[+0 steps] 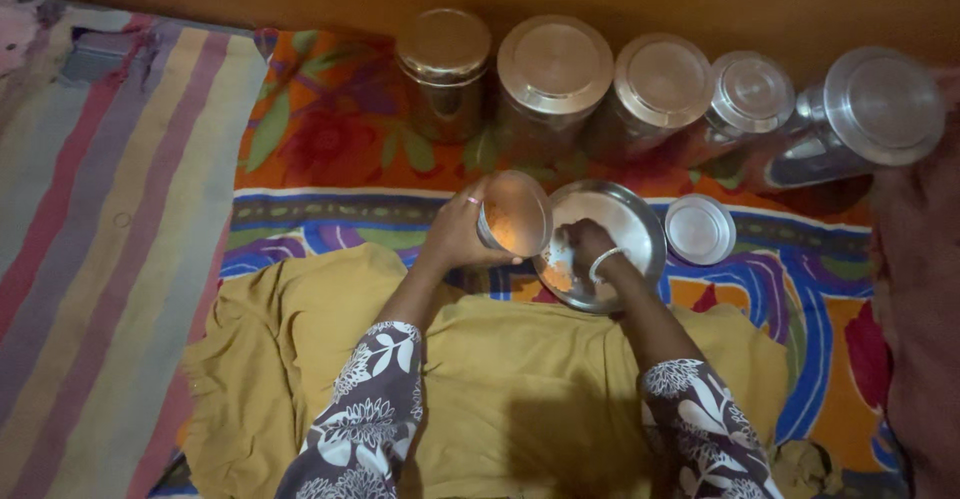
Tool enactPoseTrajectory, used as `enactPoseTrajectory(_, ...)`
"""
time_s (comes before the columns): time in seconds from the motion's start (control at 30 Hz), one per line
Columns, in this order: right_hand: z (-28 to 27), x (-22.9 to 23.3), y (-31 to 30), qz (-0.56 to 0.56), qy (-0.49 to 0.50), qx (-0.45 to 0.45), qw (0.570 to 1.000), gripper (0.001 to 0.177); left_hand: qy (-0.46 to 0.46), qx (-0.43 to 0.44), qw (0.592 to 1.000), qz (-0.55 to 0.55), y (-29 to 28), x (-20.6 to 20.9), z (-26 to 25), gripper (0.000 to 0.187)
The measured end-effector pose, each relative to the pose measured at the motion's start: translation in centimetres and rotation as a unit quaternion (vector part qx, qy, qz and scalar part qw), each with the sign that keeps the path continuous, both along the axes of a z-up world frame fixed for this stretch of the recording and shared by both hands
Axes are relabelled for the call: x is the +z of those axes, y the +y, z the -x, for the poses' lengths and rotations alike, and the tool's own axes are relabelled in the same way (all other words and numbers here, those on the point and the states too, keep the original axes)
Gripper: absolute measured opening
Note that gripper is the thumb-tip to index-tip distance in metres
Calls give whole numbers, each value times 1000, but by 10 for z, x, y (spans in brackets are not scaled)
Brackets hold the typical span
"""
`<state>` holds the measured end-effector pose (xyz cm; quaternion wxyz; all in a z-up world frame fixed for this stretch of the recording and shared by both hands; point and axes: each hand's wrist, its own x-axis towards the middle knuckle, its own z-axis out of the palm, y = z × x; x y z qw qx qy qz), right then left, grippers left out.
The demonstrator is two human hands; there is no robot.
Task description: The person sits on a patterned floor mat and opens metal containers to pour grains onto a metal plate. They use their hands to separate and sort the grains, then pour the sorted contents back into the containers and close the lids.
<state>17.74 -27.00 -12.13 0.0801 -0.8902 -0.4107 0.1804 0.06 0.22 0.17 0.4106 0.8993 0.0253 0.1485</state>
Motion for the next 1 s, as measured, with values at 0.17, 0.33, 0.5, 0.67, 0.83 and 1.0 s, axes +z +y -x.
enactPoseTrajectory(0.17,56,5,3,-147,30,93,984,17,30,10,999,0,1,-1,3,138)
enactPoseTrajectory(0.33,61,18,-23,-78,87,92,989,14,7,0,1000,6,-1,-3,1,138)
enactPoseTrajectory(0.5,57,32,-31,-63,103,-25,992,31,21,15,1000,-11,-1,-5,2,138)
enactPoseTrajectory(0.67,82,54,-13,-91,70,51,992,36,4,9,1000,12,-2,0,3,135)
enactPoseTrajectory(0.83,92,54,-8,-51,215,-93,971,25,24,2,1000,18,-1,8,4,134)
enactPoseTrajectory(1.0,84,26,-19,-87,-60,210,972,30,2,3,1000,16,-2,17,5,132)
